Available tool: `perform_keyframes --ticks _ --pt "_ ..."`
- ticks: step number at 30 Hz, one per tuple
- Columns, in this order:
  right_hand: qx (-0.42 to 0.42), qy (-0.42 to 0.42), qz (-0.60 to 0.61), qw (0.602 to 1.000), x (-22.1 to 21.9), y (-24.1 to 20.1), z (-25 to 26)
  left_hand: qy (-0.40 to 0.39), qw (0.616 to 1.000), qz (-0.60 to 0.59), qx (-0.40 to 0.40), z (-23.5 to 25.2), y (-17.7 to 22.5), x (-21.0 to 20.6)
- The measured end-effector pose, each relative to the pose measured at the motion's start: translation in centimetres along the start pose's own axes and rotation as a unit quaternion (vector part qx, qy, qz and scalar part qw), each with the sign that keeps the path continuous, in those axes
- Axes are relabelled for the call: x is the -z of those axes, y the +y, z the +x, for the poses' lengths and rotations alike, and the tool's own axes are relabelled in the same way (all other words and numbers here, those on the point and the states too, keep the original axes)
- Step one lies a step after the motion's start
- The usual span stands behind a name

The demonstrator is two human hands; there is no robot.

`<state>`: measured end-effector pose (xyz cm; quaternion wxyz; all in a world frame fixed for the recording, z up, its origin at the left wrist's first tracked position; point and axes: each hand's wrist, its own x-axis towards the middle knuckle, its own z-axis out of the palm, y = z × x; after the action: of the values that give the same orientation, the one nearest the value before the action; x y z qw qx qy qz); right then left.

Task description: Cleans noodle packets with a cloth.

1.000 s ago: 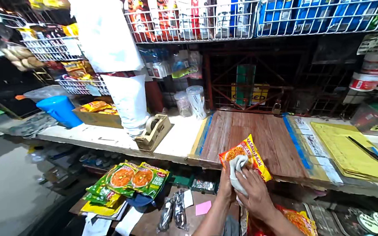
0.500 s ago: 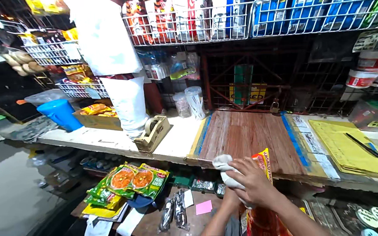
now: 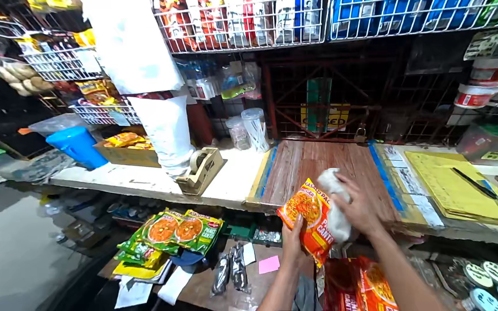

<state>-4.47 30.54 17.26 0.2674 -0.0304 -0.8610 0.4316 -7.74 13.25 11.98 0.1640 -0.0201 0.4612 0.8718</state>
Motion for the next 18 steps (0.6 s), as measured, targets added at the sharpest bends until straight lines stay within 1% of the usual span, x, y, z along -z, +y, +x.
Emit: perform_keyframes --ticks 2,3,5,7,8,9,10,11,12,13,14,15,16,17,18 --pt "0.034 -0.057 -0.106 0.992 -3.5 -0.9 -1.0 0.019 0.999 -0.033 0.008 0.0 0.0 -1.3" --pt "0.065 -0.046 -0.143 0.987 -5.4 -0.8 -1.9 0.034 0.998 -0.044 -0.003 0.4 -0.1 -1.5" --pt "0.149 0.017 -0.174 0.973 -8.2 -0.3 -4.0 0.060 0.996 -0.059 -0.033 1.3 -0.3 -1.2" --pt "0.233 0.091 -0.172 0.953 -9.7 0.8 -5.5 0.080 0.988 -0.119 -0.049 1.8 0.2 -1.1" --pt "0.247 0.118 -0.158 0.949 -10.1 1.7 -6.1 0.080 0.982 -0.164 -0.038 1.8 0.6 -1.2" --pt "0.237 0.142 -0.125 0.953 -10.4 2.5 -6.3 0.078 0.975 -0.209 -0.015 1.9 1.1 -1.4" --pt "0.202 0.160 -0.068 0.964 -10.7 3.2 -6.4 0.074 0.970 -0.232 -0.007 1.9 1.4 -1.6" --pt "0.145 0.171 0.020 0.974 -10.7 3.5 -6.3 0.070 0.969 -0.237 -0.007 2.0 1.4 -1.8" --pt "0.067 0.179 0.137 0.972 -10.5 2.9 -6.1 0.055 0.970 -0.237 -0.011 2.0 1.2 -1.7" --pt "-0.027 0.193 0.245 0.950 -9.9 1.6 -5.6 0.038 0.971 -0.237 -0.013 1.9 1.0 -1.7" --pt "-0.119 0.204 0.324 0.916 -9.2 0.2 -4.9 0.027 0.971 -0.238 -0.013 1.9 0.7 -1.6" --pt "-0.185 0.209 0.375 0.884 -8.3 -0.8 -4.2 0.019 0.971 -0.236 -0.011 1.7 0.5 -1.5" --pt "-0.224 0.216 0.404 0.860 -7.7 -1.3 -3.6 0.010 0.973 -0.230 -0.012 1.7 0.4 -1.2" --pt "-0.227 0.222 0.411 0.854 -7.2 -1.3 -3.1 0.005 0.975 -0.220 -0.012 1.6 0.4 -0.9" --pt "-0.211 0.222 0.406 0.861 -6.8 -1.1 -2.8 0.001 0.978 -0.210 -0.012 1.5 0.5 -0.8"
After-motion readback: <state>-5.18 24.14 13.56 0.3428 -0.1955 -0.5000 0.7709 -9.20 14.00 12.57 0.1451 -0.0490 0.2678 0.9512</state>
